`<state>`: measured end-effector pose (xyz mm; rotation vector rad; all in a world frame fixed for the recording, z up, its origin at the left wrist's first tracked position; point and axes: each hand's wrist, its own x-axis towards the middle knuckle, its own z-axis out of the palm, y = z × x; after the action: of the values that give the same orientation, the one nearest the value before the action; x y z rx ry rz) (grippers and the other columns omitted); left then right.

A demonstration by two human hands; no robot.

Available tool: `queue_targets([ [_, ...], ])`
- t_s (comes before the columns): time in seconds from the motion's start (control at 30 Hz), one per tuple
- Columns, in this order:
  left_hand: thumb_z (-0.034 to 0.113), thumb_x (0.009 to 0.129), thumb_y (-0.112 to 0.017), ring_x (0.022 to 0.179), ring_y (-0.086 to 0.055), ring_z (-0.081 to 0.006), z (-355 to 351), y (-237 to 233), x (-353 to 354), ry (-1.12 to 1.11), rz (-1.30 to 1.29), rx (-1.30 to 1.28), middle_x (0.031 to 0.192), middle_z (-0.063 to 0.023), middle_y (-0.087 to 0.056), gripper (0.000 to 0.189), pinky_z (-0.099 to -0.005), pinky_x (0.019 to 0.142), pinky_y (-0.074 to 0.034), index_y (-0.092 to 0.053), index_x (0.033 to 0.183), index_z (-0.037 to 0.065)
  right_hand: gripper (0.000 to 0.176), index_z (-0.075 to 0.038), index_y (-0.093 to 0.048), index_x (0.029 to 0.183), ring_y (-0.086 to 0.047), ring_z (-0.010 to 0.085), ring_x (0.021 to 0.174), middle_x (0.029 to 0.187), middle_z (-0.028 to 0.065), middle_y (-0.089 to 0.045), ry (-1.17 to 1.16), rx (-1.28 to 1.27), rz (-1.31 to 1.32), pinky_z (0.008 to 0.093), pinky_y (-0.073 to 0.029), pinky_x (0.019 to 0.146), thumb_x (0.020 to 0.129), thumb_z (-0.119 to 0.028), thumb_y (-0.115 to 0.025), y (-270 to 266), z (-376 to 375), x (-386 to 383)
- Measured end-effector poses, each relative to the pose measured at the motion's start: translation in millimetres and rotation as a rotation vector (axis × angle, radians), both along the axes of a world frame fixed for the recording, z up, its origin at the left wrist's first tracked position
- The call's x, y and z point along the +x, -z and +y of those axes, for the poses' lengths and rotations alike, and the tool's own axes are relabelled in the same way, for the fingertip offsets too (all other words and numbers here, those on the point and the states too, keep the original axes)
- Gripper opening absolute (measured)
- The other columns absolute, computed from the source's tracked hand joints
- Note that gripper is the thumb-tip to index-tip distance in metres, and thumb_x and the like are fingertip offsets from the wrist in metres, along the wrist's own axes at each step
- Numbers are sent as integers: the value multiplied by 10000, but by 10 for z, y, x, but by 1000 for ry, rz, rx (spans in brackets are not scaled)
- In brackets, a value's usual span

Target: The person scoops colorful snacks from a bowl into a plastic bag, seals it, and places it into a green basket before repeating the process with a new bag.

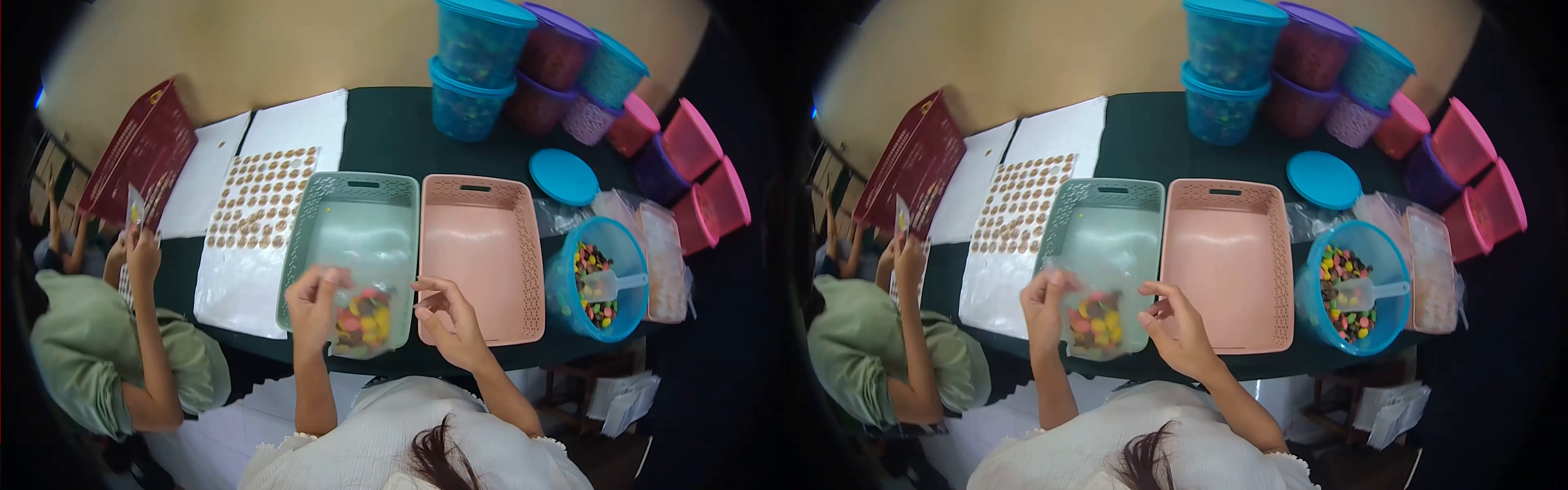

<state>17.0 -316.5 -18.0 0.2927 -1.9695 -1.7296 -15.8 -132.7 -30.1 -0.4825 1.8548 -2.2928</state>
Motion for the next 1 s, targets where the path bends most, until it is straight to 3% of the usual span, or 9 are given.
queue_targets([
  [0.17,228,883,-476,709,-554,-124,-381,286,-257,-115,-30,57,768,-71,-582,286,-248,682,-448,-581,877,-38,201,21,-553,973,-556,131,792,866,93,-596,-78,254,-57,266,-429,749,817,-105,-545,139,687,108],
  [0.33,255,881,-468,852,-553,-159,-361,737,-390,-22,-198,122,917,-104,-572,310,-294,718,-471,-550,965,-32,174,19,-562,951,-560,129,765,819,69,-615,182,379,-27,265,-431,723,815,-87,-541,136,1332,465],
  [0.4,247,879,-471,924,-530,-190,-257,769,-450,77,-234,158,986,-120,-558,334,-313,811,-430,-527,1031,-44,186,17,-566,960,-568,140,777,842,79,-610,227,366,-97,265,-433,735,811,-92,-547,120,1563,576],
  [0.53,231,869,-486,1110,-406,-254,-102,815,-608,61,-324,-137,1193,-149,-438,467,-327,959,-279,-367,1235,-34,160,8,-579,931,-564,127,732,809,71,-612,300,394,-96,260,-438,699,805,-88,-554,34,2036,664],
  [0.6,227,870,-481,1138,-378,-255,-122,917,-693,-200,-333,-520,1249,-148,-379,479,-330,952,-290,-337,1258,-13,137,9,-585,896,-564,119,717,772,60,-608,342,394,-128,255,-439,685,804,-89,-556,-92,2335,647],
  [0.7,232,864,-488,1155,-356,-255,136,750,-699,-265,-202,-368,1256,-129,-371,474,-348,952,-288,-341,1261,19,116,10,-588,851,-559,101,677,706,55,-592,513,402,-78,239,-436,657,805,-94,-562,-150,2966,514],
  [0.8,232,871,-463,1108,-412,-243,913,365,-626,-311,-162,-279,1187,-150,-426,419,-341,921,-326,-377,1225,24,144,11,-563,856,-530,86,742,794,21,-560,690,254,-70,221,-425,681,823,-128,-553,-70,3834,78],
  [0.9,245,874,-451,1049,-461,-211,1650,226,-649,-258,-94,-174,1129,-147,-459,411,-323,902,-356,-383,1212,21,182,11,-557,946,-509,95,850,883,27,-563,1069,284,48,217,-389,770,855,-137,-503,213,4880,-630],
  [1.0,192,885,-427,1004,-485,-186,2148,142,-756,-124,-57,-131,1146,-117,-446,372,-321,878,-388,-377,1200,-1,256,24,-542,993,-517,129,901,959,74,-574,1034,414,154,254,-378,822,891,-187,-438,375,5663,-1283],
])
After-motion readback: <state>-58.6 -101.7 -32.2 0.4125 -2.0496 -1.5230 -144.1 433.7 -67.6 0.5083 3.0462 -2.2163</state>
